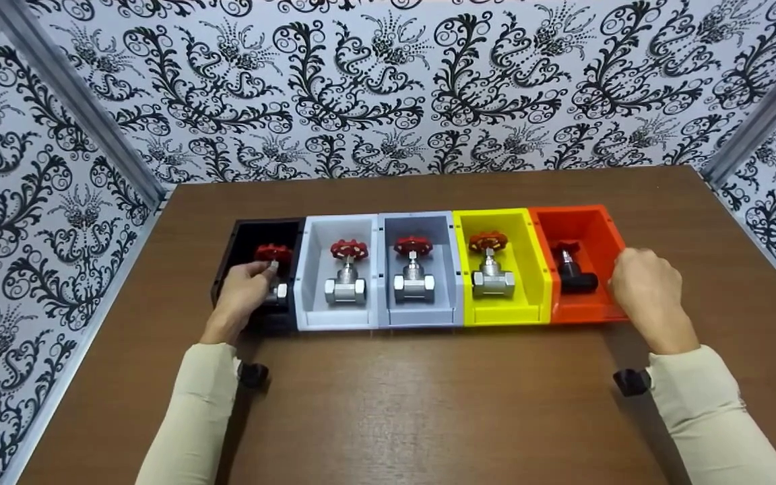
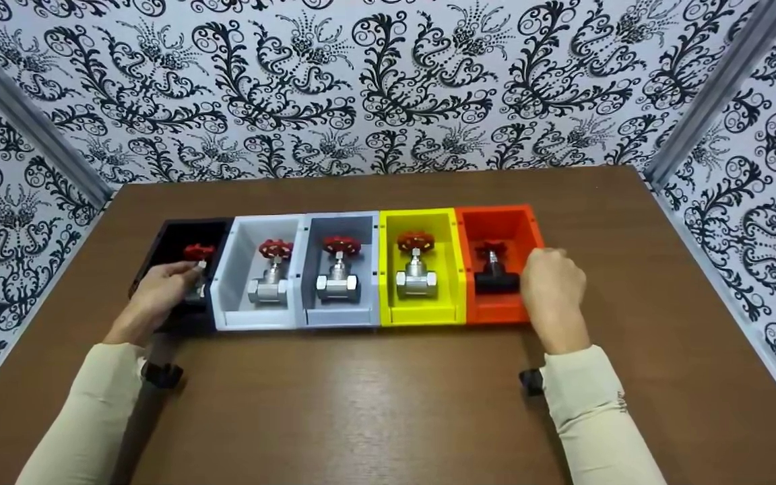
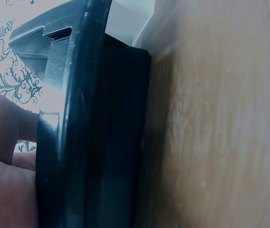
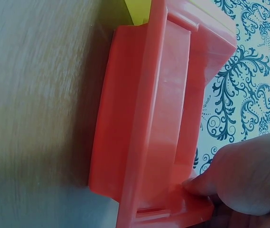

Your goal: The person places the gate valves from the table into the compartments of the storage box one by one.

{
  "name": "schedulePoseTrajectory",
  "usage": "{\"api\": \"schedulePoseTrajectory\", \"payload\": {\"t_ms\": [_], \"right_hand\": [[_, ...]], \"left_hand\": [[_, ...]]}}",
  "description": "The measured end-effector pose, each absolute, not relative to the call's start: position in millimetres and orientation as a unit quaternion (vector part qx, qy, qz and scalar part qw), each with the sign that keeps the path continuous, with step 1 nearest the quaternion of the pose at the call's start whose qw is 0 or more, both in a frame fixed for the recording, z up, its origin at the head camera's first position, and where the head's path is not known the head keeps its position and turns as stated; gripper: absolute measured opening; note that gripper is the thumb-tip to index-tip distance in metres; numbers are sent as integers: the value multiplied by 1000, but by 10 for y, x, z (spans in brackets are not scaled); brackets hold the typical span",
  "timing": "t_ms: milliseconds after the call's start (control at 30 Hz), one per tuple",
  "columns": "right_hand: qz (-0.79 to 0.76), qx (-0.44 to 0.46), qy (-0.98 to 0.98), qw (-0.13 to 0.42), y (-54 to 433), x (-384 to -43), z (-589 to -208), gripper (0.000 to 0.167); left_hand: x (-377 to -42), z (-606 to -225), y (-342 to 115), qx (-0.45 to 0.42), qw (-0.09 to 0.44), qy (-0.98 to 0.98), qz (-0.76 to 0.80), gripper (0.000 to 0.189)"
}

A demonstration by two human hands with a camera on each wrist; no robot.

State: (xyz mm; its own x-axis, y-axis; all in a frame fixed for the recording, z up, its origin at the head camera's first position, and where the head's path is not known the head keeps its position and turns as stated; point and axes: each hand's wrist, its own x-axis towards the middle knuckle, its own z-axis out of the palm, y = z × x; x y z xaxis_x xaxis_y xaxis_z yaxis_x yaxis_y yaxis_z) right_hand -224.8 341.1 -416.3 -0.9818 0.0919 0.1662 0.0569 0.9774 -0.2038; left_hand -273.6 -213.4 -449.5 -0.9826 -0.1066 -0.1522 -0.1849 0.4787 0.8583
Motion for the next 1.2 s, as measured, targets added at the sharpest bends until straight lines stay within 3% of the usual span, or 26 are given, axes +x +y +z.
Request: {"api": "schedulePoseTrajectory", "payload": {"t_ms": [1200], "right_hand": [[99, -36, -991, 85, 3399, -2238, -4149, 17]], "left_hand": [[-2698, -4467, -2073, -96, 10, 881, 464, 40]]}}
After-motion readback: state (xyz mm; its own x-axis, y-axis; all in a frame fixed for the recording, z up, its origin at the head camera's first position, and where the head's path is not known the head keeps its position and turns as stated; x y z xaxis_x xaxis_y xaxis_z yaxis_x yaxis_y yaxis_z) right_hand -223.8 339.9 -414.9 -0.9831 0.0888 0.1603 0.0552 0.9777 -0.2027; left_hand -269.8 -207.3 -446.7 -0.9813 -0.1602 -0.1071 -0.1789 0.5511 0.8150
